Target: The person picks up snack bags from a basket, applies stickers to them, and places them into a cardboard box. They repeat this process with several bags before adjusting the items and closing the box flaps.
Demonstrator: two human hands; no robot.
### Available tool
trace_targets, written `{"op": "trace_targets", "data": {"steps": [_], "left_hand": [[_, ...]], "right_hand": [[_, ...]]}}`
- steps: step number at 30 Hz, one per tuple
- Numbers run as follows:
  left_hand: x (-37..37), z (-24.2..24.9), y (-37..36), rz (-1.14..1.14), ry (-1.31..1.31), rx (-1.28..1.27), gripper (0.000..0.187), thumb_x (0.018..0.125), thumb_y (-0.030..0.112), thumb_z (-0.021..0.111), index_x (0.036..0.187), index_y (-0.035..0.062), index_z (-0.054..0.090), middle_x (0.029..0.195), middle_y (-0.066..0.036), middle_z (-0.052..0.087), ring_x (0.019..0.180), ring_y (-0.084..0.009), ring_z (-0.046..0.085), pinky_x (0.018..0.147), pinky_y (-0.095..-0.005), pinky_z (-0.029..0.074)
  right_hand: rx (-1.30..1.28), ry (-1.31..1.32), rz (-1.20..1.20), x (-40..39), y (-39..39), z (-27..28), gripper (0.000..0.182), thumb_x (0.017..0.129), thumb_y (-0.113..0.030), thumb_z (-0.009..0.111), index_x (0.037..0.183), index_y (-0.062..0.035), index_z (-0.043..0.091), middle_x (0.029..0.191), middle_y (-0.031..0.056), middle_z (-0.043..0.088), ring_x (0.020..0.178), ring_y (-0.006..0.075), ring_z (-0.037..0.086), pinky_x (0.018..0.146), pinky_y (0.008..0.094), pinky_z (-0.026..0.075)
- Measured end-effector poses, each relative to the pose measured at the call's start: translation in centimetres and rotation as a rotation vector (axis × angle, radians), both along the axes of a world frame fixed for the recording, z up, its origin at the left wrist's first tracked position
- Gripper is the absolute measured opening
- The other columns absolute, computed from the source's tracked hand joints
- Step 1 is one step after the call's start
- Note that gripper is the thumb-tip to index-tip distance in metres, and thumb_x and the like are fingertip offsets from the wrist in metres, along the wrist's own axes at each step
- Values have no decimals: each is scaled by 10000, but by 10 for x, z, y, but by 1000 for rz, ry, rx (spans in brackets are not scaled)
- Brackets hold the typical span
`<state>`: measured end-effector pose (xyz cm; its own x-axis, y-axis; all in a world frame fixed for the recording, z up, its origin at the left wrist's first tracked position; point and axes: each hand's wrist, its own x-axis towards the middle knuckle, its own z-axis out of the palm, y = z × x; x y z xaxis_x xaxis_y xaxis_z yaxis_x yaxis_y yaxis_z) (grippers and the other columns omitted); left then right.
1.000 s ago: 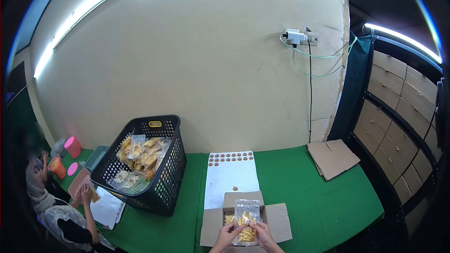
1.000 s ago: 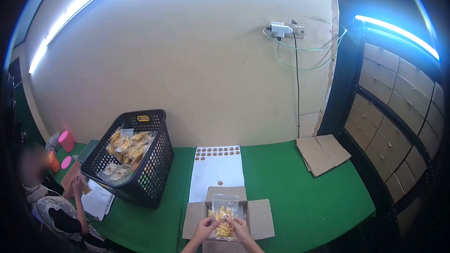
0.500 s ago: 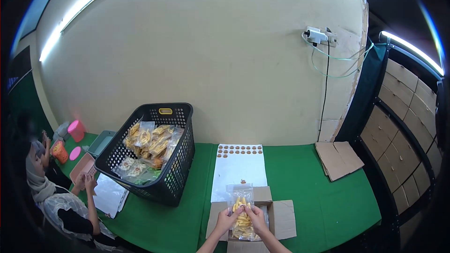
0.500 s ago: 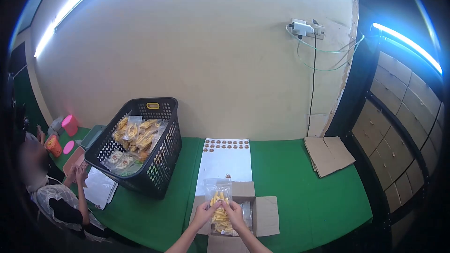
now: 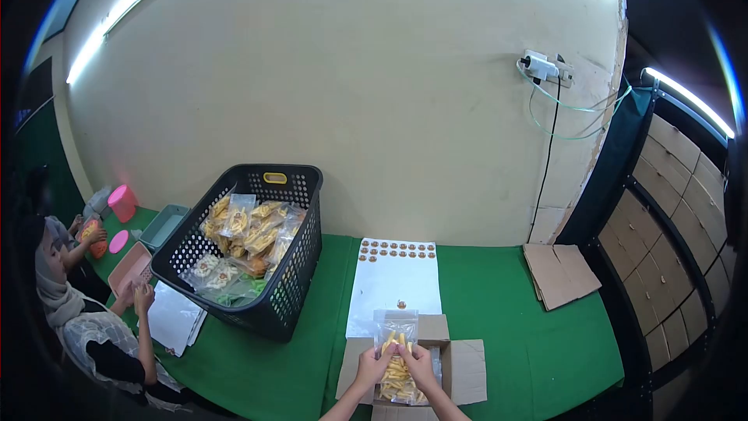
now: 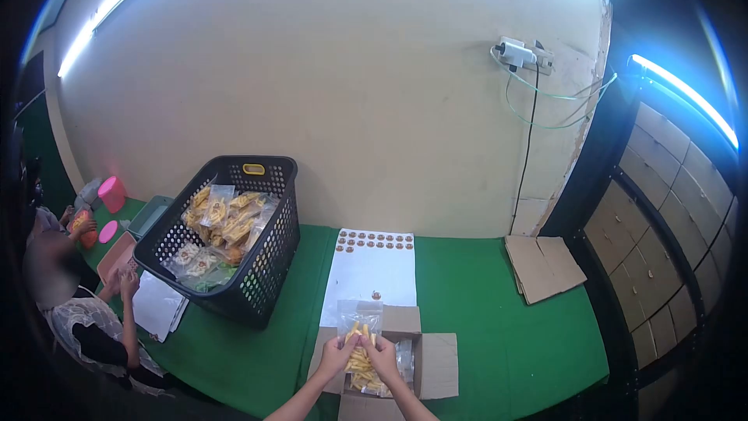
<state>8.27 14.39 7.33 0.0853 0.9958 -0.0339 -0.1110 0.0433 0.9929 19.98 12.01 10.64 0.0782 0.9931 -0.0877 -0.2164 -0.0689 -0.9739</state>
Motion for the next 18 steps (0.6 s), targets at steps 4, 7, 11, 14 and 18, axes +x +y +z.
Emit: {"op": "trace_targets", "data": {"steps": [4, 7, 11, 14, 18], "left_hand": [[-2, 4, -3, -25, 50, 21, 276, 832, 260, 568, 830, -10, 624, 632, 21, 568, 570, -23, 471, 492, -200, 392], [-4, -1, -7, -33, 36, -1, 278, 838, 258, 559, 820, -13, 620, 633, 20, 567, 567, -28, 472, 492, -202, 392], [-5, -15, -17, 3, -27, -30, 287, 847, 259, 545, 828, -19, 618, 654, 12, 572, 577, -37, 478, 505, -202, 397], [-4, -14, -17, 48, -19, -25, 290, 844, 260, 552, 844, -22, 618, 676, 4, 581, 597, -39, 489, 524, -203, 407], [-3, 3, -17, -3, 22, 18, 284, 830, 251, 574, 862, -27, 617, 703, -11, 598, 630, -41, 510, 553, -208, 426]], "right_hand": [[21, -25, -59, 3, 2, -30, 203, 853, -196, 543, 849, -2, 601, 750, -11, 582, 647, 30, 490, 567, 187, 397], [-11, 52, -118, -4, -2, -29, 198, 853, -191, 542, 722, -43, 549, 648, -51, 484, 575, 13, 397, 486, 189, 309], [52, 47, -140, -6, -5, -43, 209, 846, -191, 551, 676, -69, 533, 598, -65, 444, 549, 6, 363, 452, 182, 268], [86, -90, -103, -7, -10, -31, 177, 844, -186, 553, 743, -41, 576, 623, -52, 484, 562, 6, 391, 467, 170, 291], [91, -130, -148, -9, -9, -35, 189, 847, -189, 549, 755, -27, 577, 630, -51, 490, 564, 6, 394, 472, 170, 298]]}}
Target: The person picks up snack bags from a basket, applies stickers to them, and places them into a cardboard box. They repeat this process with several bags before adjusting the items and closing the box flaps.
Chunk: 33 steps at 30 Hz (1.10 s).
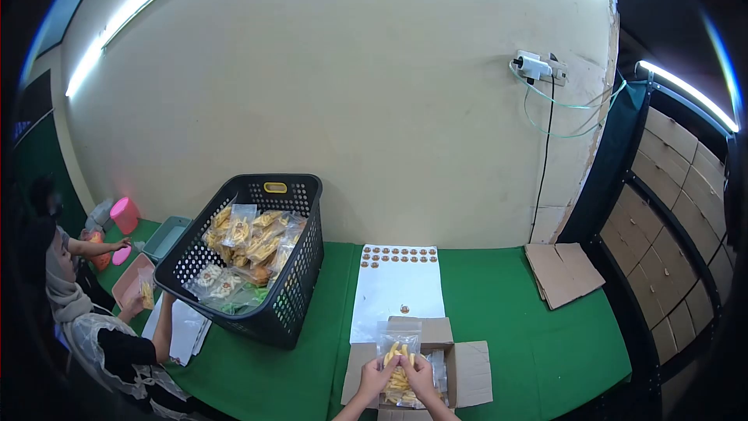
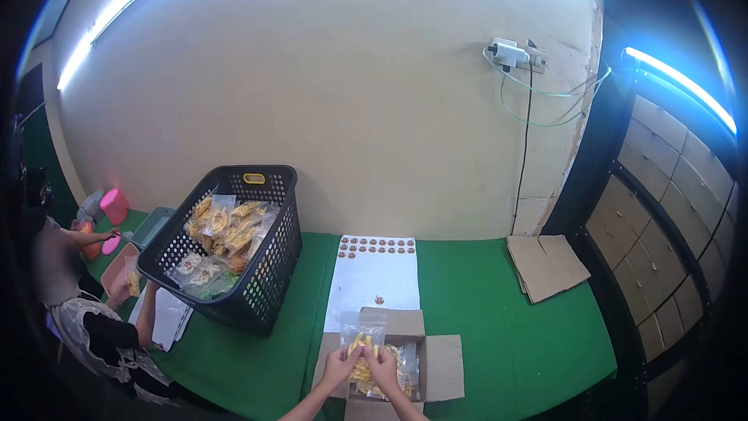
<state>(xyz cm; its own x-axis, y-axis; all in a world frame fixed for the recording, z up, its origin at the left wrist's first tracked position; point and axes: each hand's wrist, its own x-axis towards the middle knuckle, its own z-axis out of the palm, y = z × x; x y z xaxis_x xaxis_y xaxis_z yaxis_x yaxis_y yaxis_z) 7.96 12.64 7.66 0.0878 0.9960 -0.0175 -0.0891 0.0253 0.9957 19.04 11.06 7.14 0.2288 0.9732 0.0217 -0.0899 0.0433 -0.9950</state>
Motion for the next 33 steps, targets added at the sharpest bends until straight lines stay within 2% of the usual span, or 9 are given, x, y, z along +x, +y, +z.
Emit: {"op": "trace_targets", "data": {"steps": [9, 12, 16, 18, 21, 22, 25, 27, 33], "left_hand": [[-10, 0, -7, -45, 120, 17, 280, 824, 249, 584, 862, -27, 615, 703, -25, 609, 641, -44, 525, 553, -209, 438], [-14, -3, -8, -16, -26, -29, 289, 825, 259, 583, 875, -25, 610, 692, -29, 606, 637, -44, 525, 540, -212, 434], [-23, -17, -1, -4, 64, -12, 302, 814, 273, 597, 872, -24, 606, 695, -33, 607, 638, -47, 529, 541, -213, 434], [-22, 20, -6, -6, 64, 10, 306, 807, 277, 606, 861, -24, 604, 693, -35, 606, 638, -49, 530, 543, -214, 434], [-32, 30, -4, -51, 332, -68, 316, 810, 291, 600, 879, -16, 595, 768, -26, 612, 667, -45, 534, 580, -204, 445], [-33, 29, -3, -34, 298, -40, 308, 811, 283, 599, 877, -17, 595, 767, -25, 611, 668, -48, 537, 582, -206, 446], [-38, 17, -2, 26, 191, 30, 296, 806, 271, 606, 859, -21, 598, 741, -31, 612, 662, -58, 544, 578, -214, 449], [-42, 4, 5, 81, 109, 73, 306, 789, 279, 625, 828, -24, 605, 696, -48, 615, 645, -67, 551, 565, -224, 450], [-61, 6, 18, 120, -65, -36, 243, 848, 212, 545, 907, -20, 587, 809, -48, 614, 710, -85, 571, 625, -216, 466]], "right_hand": [[-38, 167, -33, -6, -8, -5, 229, 857, -205, 537, 696, -42, 546, 609, -60, 456, 550, 12, 365, 461, 187, 287], [-65, 118, 76, -6, -8, 6, 206, 853, -211, 544, 787, -19, 577, 687, -34, 536, 601, 16, 442, 505, 182, 352], [-84, 9, 212, -2, -3, 17, 197, 814, -214, 596, 789, -19, 574, 657, -43, 517, 582, 15, 436, 493, 176, 343], [-70, 13, 207, -2, 0, 15, 185, 813, -203, 595, 784, -22, 572, 650, -47, 510, 577, 16, 433, 489, 174, 338], [-80, -66, 192, -3, 4, 8, 166, 817, -182, 584, 776, -22, 574, 656, -42, 519, 583, 18, 441, 496, 175, 342], [-88, -105, 186, -5, 6, 5, 160, 820, -175, 578, 774, -21, 575, 661, -38, 525, 588, 19, 446, 500, 175, 346], [-54, 184, 141, -24, 13, 4, 143, 823, -146, 561, 758, -19, 580, 678, -20, 548, 607, 26, 466, 522, 182, 361], [-78, 201, 176, -30, 19, 11, 138, 821, -133, 555, 755, -15, 584, 694, -10, 561, 624, 32, 481, 541, 187, 374], [-89, 59, 256, -50, 46, 13, 189, 823, -178, 560, 750, -6, 590, 716, -3, 573, 641, 45, 502, 549, 195, 392]]}}
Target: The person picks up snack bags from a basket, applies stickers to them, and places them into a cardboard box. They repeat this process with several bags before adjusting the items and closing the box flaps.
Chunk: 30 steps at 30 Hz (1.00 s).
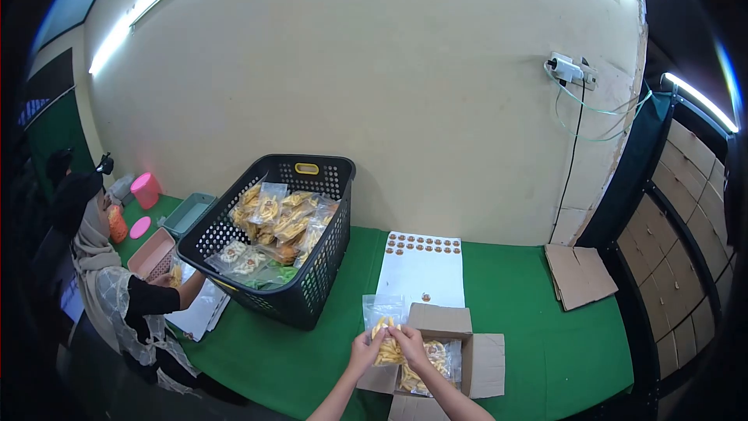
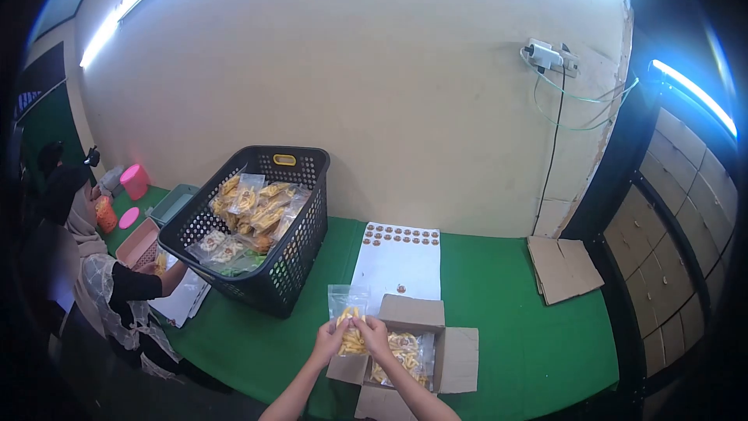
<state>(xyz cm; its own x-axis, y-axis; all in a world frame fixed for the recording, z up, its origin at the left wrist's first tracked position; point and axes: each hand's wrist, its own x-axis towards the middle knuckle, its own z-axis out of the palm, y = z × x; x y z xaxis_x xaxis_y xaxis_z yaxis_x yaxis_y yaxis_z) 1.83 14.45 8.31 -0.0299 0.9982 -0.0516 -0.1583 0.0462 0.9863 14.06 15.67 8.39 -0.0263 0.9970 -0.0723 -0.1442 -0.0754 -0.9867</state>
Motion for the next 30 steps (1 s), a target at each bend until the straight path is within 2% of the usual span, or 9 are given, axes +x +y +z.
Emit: {"op": "trace_targets", "data": {"steps": [8, 11, 14, 16, 17, 19, 24, 28, 30], "left_hand": [[-15, -13, 16, 25, 35, -52, 280, 818, 259, 586, 804, -20, 605, 681, -34, 602, 603, -66, 539, 532, -227, 439], [-14, -30, 16, -22, 69, -65, 267, 833, 245, 567, 829, -21, 589, 728, -38, 602, 629, -75, 557, 546, -215, 447], [-10, -32, 15, -68, 172, -63, 251, 846, 222, 549, 837, -27, 575, 751, -36, 597, 639, -68, 552, 554, -206, 448], [-5, -34, 12, -102, 223, -48, 253, 846, 219, 549, 835, -32, 572, 754, -36, 595, 641, -59, 542, 556, -203, 445], [1, -33, 9, -50, 112, -6, 330, 801, 305, 594, 850, -21, 610, 678, -46, 611, 595, -66, 529, 533, -233, 432], [7, -31, 7, -54, 153, 52, 328, 800, 300, 594, 877, -18, 609, 683, -44, 613, 599, -65, 531, 535, -231, 432], [10, -14, 0, -166, 218, 23, 252, 836, 200, 558, 954, -22, 577, 807, -17, 600, 701, -56, 534, 613, -210, 442], [16, -13, 1, -131, 99, -60, 293, 811, 255, 591, 910, -20, 598, 770, -23, 605, 659, -59, 531, 577, -212, 430], [18, 0, -1, -110, 27, -31, 354, 780, 329, 624, 845, -19, 620, 676, -24, 607, 584, -54, 514, 512, -221, 412]], "right_hand": [[-20, -219, 104, -5, 16, -1, 326, 817, -279, 580, 600, -49, 501, 569, -52, 427, 535, 30, 361, 451, 216, 284], [-34, -136, 77, -6, 3, 25, 367, 802, -293, 597, 558, -68, 441, 541, -65, 360, 525, 29, 310, 437, 229, 250], [10, -272, 20, 6, 5, -14, 326, 805, -270, 595, 589, -51, 486, 552, -60, 393, 528, 27, 331, 439, 223, 265], [76, -168, -65, 5, 5, -31, 313, 815, -256, 576, 619, -16, 531, 529, -40, 417, 512, 36, 348, 432, 238, 282], [92, -129, -101, 4, -1, -22, 309, 819, -251, 571, 628, -10, 537, 528, -38, 417, 512, 36, 345, 431, 238, 281], [109, -108, -140, 7, -12, 0, 300, 833, -239, 555, 660, 7, 554, 536, -34, 435, 519, 36, 351, 437, 238, 291], [84, -148, -188, 20, -10, -25, 244, 861, -222, 526, 779, 2, 580, 642, -40, 492, 582, 23, 395, 500, 191, 331], [118, 7, -142, 15, -28, 4, 208, 854, -208, 536, 842, -2, 561, 699, -26, 512, 605, 27, 412, 513, 195, 343], [131, -192, -53, 24, -32, -7, 193, 840, -192, 552, 872, -2, 553, 725, -18, 519, 612, 29, 423, 522, 195, 351]]}}
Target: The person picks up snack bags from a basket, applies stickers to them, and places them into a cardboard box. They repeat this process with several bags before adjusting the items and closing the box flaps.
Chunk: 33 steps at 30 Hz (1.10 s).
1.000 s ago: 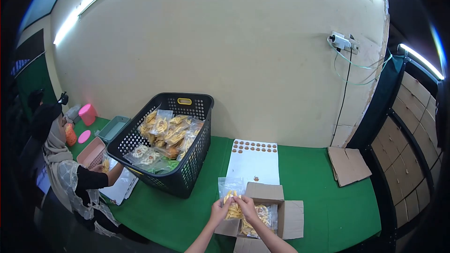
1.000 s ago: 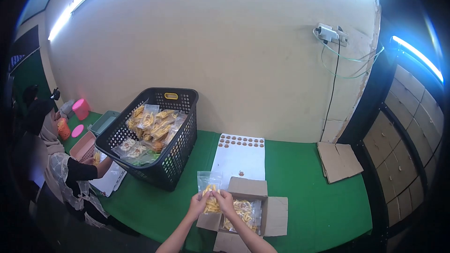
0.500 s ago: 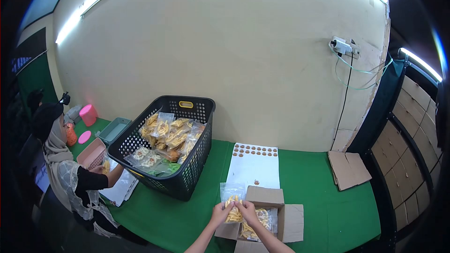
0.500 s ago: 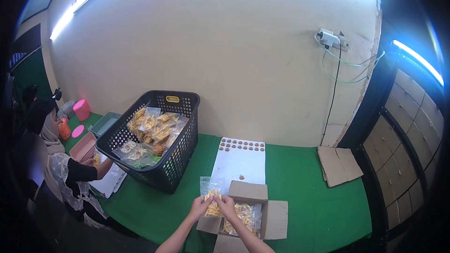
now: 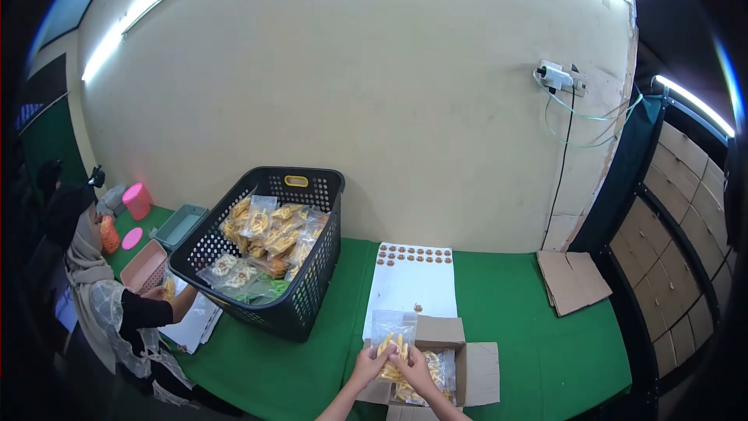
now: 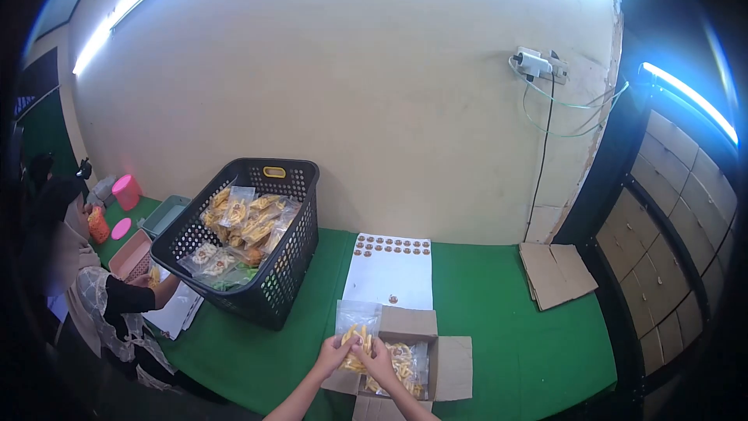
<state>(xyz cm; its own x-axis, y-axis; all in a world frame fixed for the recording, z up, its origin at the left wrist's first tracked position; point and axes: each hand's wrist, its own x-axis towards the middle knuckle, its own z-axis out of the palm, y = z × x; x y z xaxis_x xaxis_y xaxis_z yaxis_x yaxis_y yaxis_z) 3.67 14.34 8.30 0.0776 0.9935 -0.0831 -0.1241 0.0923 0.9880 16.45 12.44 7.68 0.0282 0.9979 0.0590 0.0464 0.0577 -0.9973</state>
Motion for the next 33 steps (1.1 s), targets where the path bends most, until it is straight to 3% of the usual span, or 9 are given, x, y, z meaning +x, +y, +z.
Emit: {"op": "trace_targets", "data": {"steps": [4, 6, 9, 13, 16, 18, 22, 24, 33], "left_hand": [[-1, -18, 6, -42, 256, -4, 376, 783, 362, 612, 839, -10, 631, 651, -32, 609, 584, -65, 526, 514, -226, 415], [3, 10, 0, -38, 436, 24, 388, 784, 375, 605, 848, -7, 635, 637, -36, 609, 583, -71, 530, 516, -231, 416], [8, 27, -6, -48, 340, -1, 393, 769, 375, 622, 872, -4, 631, 663, -40, 614, 605, -76, 537, 538, -235, 429], [10, 10, -8, -91, 187, -1, 386, 763, 339, 638, 921, -12, 606, 740, -47, 616, 667, -73, 547, 587, -229, 449], [9, 14, -10, -160, 266, 26, 347, 782, 270, 633, 967, -18, 578, 806, -41, 606, 716, -67, 549, 615, -221, 459], [6, 29, -13, -206, 287, 12, 349, 780, 242, 639, 987, -29, 564, 840, -47, 603, 751, -71, 554, 642, -216, 462], [11, 11, -15, -234, 102, -22, 350, 782, 210, 638, 1015, -34, 545, 859, -42, 599, 747, -70, 553, 639, -209, 459], [13, 14, -16, -235, 87, -22, 347, 783, 198, 638, 1026, -30, 540, 863, -36, 597, 749, -69, 553, 640, -206, 458], [7, 30, -28, -170, 2, -142, 329, 806, 260, 605, 949, -34, 570, 772, -38, 605, 668, -58, 545, 577, -202, 448]], "right_hand": [[-102, -243, -10, 10, -14, 22, 181, 814, -168, 577, 876, 0, 550, 725, -16, 523, 616, 28, 434, 536, 193, 362], [-63, -125, -49, 11, -14, 12, 175, 808, -160, 581, 871, 1, 553, 705, -24, 515, 605, 26, 426, 526, 189, 352], [-102, 106, -59, 13, -18, 23, 160, 806, -147, 578, 862, 2, 563, 685, -31, 511, 603, 25, 429, 522, 189, 350], [-157, 320, -41, 13, -18, 47, 142, 812, -134, 565, 845, 3, 584, 697, -22, 534, 621, 27, 459, 538, 188, 368], [-155, 152, -32, 20, -17, 39, 163, 828, -151, 554, 828, 7, 596, 710, -11, 560, 639, 32, 488, 567, 186, 394], [-155, 198, -59, 17, -15, 33, 192, 837, -176, 550, 788, 5, 595, 683, -15, 549, 611, 30, 473, 538, 187, 376], [-107, 175, -101, 21, -7, -3, 246, 852, -216, 539, 743, -1, 593, 655, -14, 541, 581, 29, 458, 504, 193, 356], [-117, 149, -112, 20, -15, 9, 247, 854, -219, 536, 733, -9, 586, 660, -12, 545, 583, 30, 461, 503, 194, 362], [-164, 217, -88, 17, -15, -1, 243, 864, -237, 522, 812, -3, 565, 719, -1, 565, 623, 37, 484, 537, 191, 396]]}}
